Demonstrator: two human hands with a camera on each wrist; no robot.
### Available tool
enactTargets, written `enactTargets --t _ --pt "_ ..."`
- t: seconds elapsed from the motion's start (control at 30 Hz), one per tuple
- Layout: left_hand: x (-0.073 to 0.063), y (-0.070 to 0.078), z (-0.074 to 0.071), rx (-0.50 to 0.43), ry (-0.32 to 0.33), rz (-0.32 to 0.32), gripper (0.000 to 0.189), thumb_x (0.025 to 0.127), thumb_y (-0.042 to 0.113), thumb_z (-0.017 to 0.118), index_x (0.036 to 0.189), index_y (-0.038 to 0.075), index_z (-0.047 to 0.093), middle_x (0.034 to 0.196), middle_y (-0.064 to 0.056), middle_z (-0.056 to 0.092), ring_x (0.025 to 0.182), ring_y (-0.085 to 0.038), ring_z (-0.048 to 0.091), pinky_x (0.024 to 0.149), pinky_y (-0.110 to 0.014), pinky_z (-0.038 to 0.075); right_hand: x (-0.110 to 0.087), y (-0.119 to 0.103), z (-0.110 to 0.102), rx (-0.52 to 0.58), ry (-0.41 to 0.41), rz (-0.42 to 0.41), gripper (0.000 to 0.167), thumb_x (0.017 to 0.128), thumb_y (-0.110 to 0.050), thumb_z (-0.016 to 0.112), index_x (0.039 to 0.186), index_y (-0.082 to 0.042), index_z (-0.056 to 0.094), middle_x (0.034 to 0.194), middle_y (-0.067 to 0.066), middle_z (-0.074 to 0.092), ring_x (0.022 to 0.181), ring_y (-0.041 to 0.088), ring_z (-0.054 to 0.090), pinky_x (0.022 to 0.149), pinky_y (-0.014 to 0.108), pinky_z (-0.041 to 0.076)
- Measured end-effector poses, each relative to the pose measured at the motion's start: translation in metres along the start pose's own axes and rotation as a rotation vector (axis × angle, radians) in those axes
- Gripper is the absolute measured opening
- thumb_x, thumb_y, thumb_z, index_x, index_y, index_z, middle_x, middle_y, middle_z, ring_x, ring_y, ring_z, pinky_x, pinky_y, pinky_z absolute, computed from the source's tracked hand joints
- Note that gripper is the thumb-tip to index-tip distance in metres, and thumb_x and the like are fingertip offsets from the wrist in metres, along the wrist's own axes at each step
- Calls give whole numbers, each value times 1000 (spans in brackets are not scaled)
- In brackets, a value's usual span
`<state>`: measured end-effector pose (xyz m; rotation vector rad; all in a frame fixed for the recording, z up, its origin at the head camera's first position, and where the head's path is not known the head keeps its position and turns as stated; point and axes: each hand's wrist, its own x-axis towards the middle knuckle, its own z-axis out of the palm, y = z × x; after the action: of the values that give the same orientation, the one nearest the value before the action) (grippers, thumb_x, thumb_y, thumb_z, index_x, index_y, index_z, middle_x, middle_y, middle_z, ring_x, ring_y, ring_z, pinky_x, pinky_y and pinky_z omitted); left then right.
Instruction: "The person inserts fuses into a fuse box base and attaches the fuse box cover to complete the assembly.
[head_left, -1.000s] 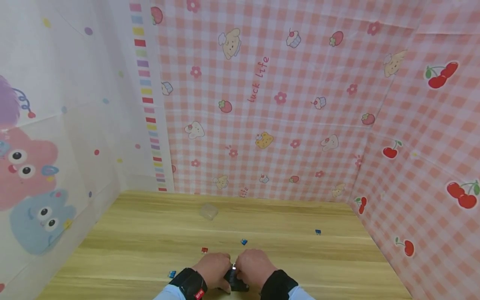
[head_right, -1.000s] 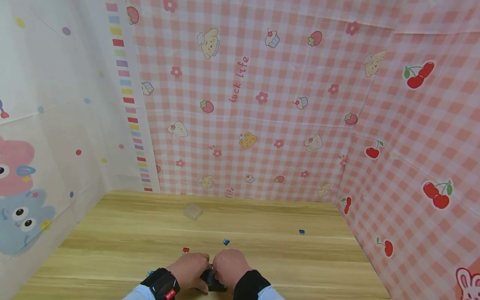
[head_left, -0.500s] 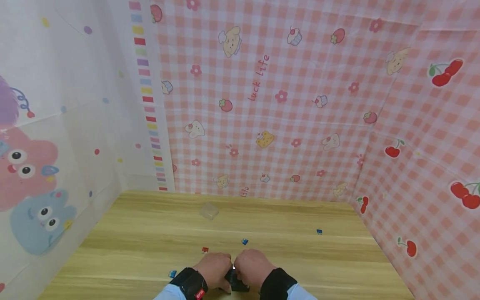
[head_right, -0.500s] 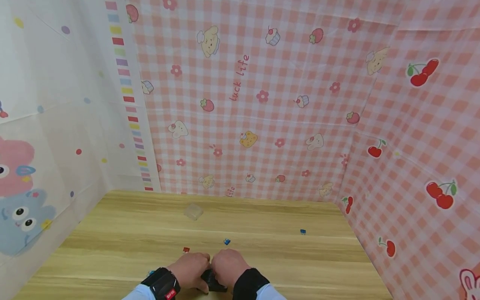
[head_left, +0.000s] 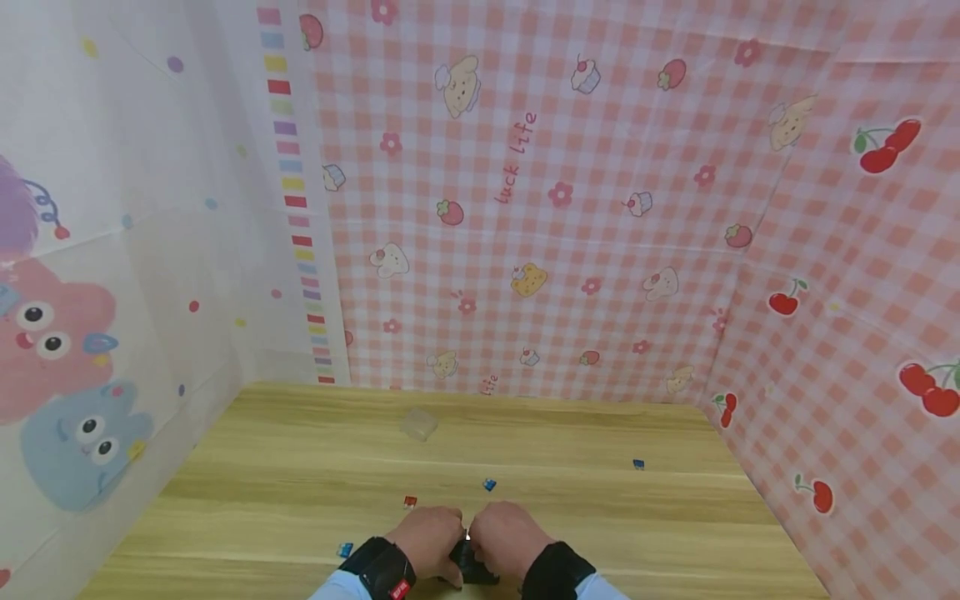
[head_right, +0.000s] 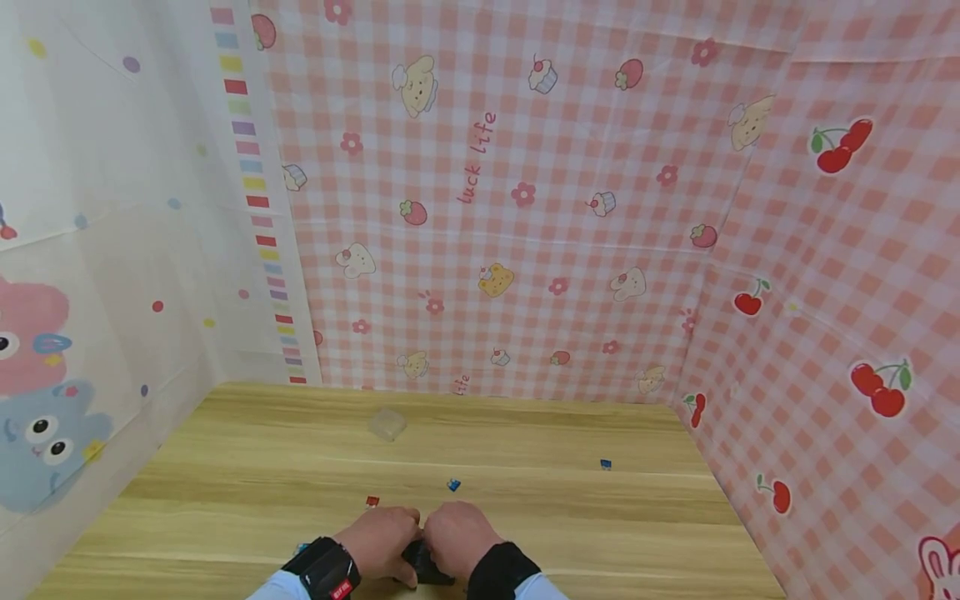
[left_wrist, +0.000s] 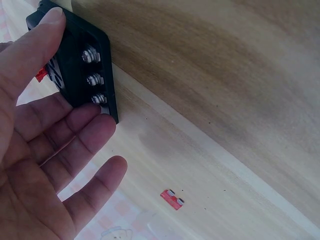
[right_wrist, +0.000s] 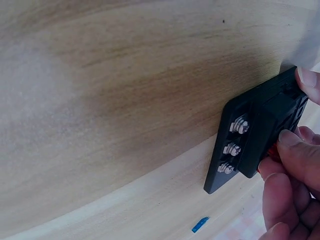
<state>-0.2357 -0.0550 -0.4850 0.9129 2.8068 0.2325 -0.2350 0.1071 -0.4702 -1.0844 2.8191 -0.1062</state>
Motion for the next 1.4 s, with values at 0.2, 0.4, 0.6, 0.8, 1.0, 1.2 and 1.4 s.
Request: enactTargets --t 0.2,0.4,0.6,0.8,1.0,1.2,1.4 --pt "-1 0 -2 9 1 8 31 69 37 90 81 14 73 73 10 48 62 -5 44 59 -22 39 1 0 0 -4 1 13 9 83 -13 79 77 -17 74 64 -15 56 61 3 45 63 19 41" --pt "-1 -1 -3 9 0 19 32 69 36 90 82 13 73 73 10 49 63 -5 45 60 -22 40 2 -3 0 -63 38 3 14 81 -14 80 71 -18 71 61 -15 53 58 3 43 59 19 38" --pt "-1 -3 -1 8 20 31 33 68 36 91 81 13 72 73 10 49 63 -4 45 60 -22 40 3 -3 1 -104 50 -14 16 81 -13 79 69 -18 69 59 -14 50 56 4 42 57 20 38" --pt "1 -3 1 21 12 37 32 69 38 89 81 13 72 73 10 49 63 -5 44 60 -22 39 3 0 2 -16 9 17 14 82 -12 78 72 -17 72 61 -15 53 59 4 44 61 20 39" --pt "2 -3 2 8 8 21 33 69 38 90 80 13 71 72 10 48 62 -5 44 60 -22 39 2 -1 1 -21 33 7 13 82 -13 79 72 -18 72 61 -15 54 58 3 44 59 19 39" --pt "2 -3 3 7 10 27 33 68 38 90 80 13 71 72 10 48 62 -5 44 59 -23 39 1 0 2 -46 56 -2 12 81 -16 80 72 -20 73 62 -17 56 59 2 44 58 18 38" --pt "3 -4 2 5 7 18 34 68 38 90 81 13 71 73 10 49 62 -5 45 60 -23 39 2 -1 2 -87 31 -2 14 81 -17 80 71 -22 72 60 -17 52 58 2 43 56 18 37"
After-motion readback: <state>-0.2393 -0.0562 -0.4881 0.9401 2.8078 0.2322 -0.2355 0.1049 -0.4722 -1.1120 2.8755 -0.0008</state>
